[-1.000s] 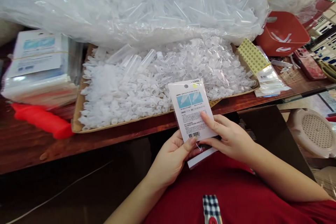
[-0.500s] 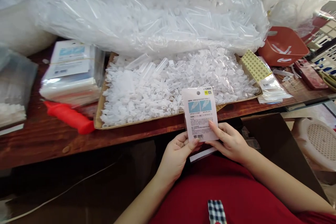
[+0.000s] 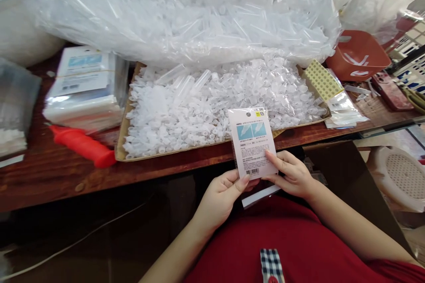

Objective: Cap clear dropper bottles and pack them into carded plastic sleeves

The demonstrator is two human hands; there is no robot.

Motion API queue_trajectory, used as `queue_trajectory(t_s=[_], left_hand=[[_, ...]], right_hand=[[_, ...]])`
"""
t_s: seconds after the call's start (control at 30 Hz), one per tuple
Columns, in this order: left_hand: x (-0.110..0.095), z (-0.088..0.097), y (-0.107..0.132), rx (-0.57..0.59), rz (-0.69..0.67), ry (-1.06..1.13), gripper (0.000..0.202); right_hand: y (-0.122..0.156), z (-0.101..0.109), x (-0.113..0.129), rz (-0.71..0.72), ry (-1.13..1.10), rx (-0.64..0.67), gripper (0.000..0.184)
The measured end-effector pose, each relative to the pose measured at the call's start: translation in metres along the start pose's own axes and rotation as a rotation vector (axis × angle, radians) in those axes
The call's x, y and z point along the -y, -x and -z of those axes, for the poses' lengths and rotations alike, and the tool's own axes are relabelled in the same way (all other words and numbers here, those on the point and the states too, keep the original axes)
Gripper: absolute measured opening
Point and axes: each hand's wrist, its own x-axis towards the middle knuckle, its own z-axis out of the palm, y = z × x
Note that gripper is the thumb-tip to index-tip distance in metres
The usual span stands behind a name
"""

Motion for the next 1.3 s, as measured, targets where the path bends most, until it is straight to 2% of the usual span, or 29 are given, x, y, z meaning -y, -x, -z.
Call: queue_trajectory(t_s=[0.17, 0.4, 0.73, 0.9, 1.03, 1.2, 1.3], left_hand=[[0.001, 0.001, 0.002, 0.009, 0.003, 0.01, 0.026], [0.005, 0.002, 0.0, 0.064, -0.003, -0.018, 0.024], [-0.006, -0.004, -0.001, 0.069, -0.033, -0.075, 0.028], [-0.003, -0.006, -0.013, 0.067, -0.08, -0.044, 0.032], [-0.001, -0.006, -0.016, 0.074, -0.067, -0.023, 0.03], [-0.003, -0.009, -0.013, 0.058, -0.078, 0.002, 0.029], [-0.003, -0.011, -0.012, 0.063, -0.079, 0.013, 0.03]], right_hand=[[-0.001, 0.001, 0.003, -0.035, 0.0, 0.007, 0.065], [-0.007, 0.007, 0.009, -0.09, -0.047, 0.192, 0.074], [-0.007, 0.006, 0.006, -0.019, 0.019, 0.127, 0.073], [-0.007, 0.005, 0.007, 0.026, 0.038, 0.119, 0.071], [-0.006, 0.006, 0.006, 0.031, 0.126, 0.131, 0.069], [-0.007, 0.008, 0.011, -0.041, 0.27, 0.111, 0.08], [-0.01, 0.014, 0.018, -0.079, 0.3, 0.163, 0.081]])
